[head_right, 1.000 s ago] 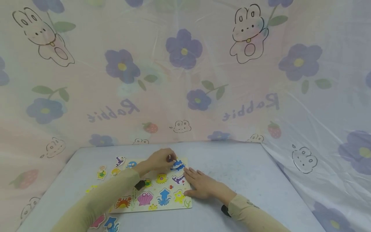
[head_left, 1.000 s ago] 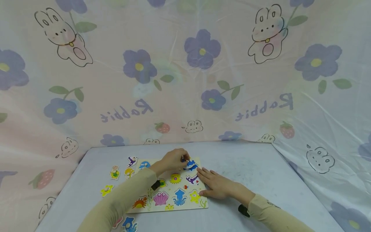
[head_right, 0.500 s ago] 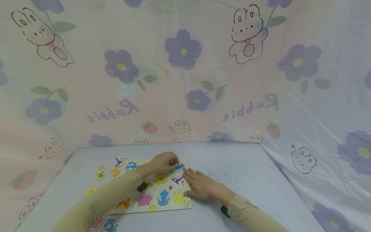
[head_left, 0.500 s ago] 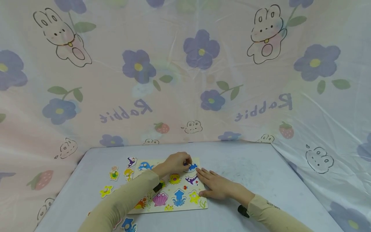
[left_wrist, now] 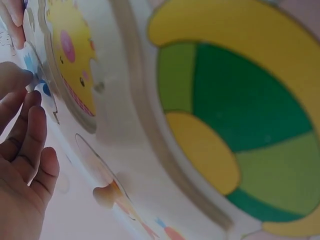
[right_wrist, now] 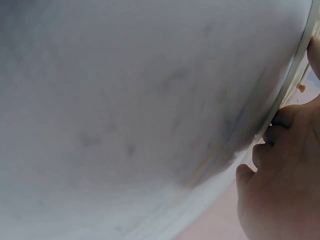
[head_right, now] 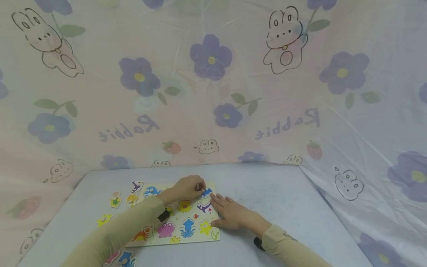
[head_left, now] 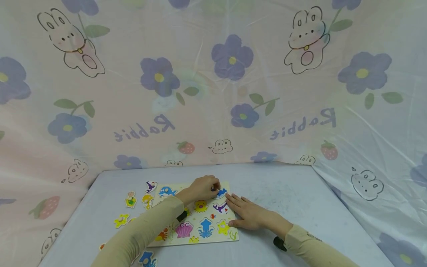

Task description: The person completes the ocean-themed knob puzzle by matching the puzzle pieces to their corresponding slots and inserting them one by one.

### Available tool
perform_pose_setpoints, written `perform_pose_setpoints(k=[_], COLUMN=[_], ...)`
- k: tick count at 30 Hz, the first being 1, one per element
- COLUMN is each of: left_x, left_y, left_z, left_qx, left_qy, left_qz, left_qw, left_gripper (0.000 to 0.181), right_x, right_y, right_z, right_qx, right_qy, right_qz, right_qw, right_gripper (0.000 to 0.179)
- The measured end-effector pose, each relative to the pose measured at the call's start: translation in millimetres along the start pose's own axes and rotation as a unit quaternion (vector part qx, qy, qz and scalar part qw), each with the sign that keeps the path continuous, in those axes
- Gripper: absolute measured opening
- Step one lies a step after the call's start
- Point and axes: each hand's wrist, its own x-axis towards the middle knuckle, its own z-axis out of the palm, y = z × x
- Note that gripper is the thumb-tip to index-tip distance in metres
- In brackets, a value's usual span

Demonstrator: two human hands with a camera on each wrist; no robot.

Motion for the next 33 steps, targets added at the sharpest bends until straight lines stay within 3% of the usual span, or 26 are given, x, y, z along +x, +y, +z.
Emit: perform_pose_setpoints(k=[16, 28, 33], left_x=[-0.5, -0.5, -0.6], left_y=[6.0, 6.0, 2.6], left_z=[-3.8, -2.8, -2.0], left_qx=[-0.002, -0.008, -0.011], left_qy=[-0.025, -0.032, -0.027], left_qz=[-0.039, -0.046, -0.031], left_qw=[0.9989, 0.9984, 0.9991], left_gripper=[0.011, 0.011, 0.01], right_x=[0.8, -0.5, -0.4], right_y=[-1.0, -2.2, -2.9], right_z=[2.0, 0.6, 0.0], right_qx=[0.002, 0.001, 0.003], right_qy=[0.001, 0.002, 0.002], right_qz=[0.0, 0.001, 0.002], right_qw=[1.0, 1.0, 1.0], right_gripper=[0.086, 0.087, 0.086])
